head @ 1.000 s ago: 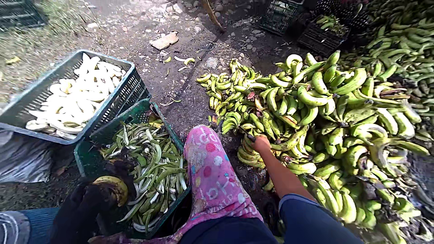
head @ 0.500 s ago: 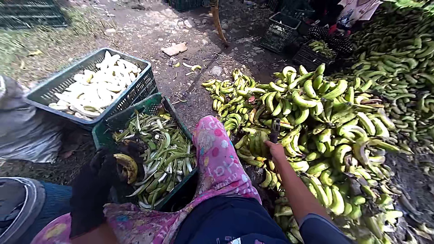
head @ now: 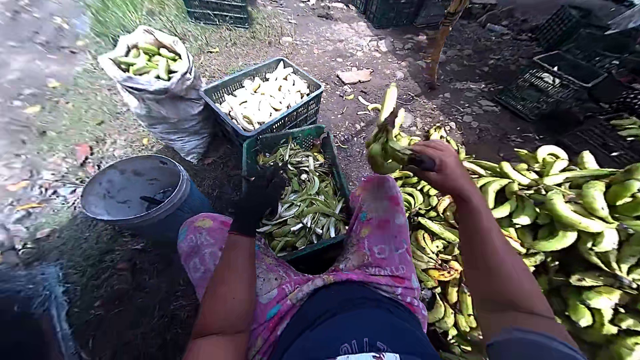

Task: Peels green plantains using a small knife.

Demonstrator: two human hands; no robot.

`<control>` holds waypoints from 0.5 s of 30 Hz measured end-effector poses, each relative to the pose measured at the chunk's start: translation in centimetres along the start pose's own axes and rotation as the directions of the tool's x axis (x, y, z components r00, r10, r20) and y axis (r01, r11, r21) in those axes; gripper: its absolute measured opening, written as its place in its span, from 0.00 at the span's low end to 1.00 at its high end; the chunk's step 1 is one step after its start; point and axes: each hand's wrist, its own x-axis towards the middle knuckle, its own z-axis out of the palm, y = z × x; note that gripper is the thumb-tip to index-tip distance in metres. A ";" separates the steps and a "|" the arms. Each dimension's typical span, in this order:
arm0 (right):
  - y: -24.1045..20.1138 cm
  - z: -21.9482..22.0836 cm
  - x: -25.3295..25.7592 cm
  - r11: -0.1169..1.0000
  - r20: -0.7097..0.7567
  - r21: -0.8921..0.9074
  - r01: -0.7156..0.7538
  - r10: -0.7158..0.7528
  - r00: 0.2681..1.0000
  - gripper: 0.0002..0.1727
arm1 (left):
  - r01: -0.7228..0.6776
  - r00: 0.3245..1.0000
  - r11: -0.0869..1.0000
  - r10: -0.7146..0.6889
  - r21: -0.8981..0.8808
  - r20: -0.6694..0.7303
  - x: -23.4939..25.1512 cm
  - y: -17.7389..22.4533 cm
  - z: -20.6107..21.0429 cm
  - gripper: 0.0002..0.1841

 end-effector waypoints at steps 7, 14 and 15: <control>-3.4 15.4 6.8 0.878 0.465 0.062 0.475 -0.447 0.764 0.21 | 0.146 0.958 0.989 -0.147 -0.021 -0.248 -2.8 -2.6 -3.5 0.26; -2.0 22.1 5.3 0.926 0.317 0.288 -0.244 0.148 0.937 0.22 | 0.262 0.947 0.965 -0.262 -0.023 -0.185 -4.1 -1.7 -1.2 0.25; -2.1 21.1 5.3 0.884 0.330 0.259 -0.390 0.298 0.896 0.22 | 0.254 0.958 0.967 -0.249 0.016 -0.139 -4.1 -0.8 -0.2 0.26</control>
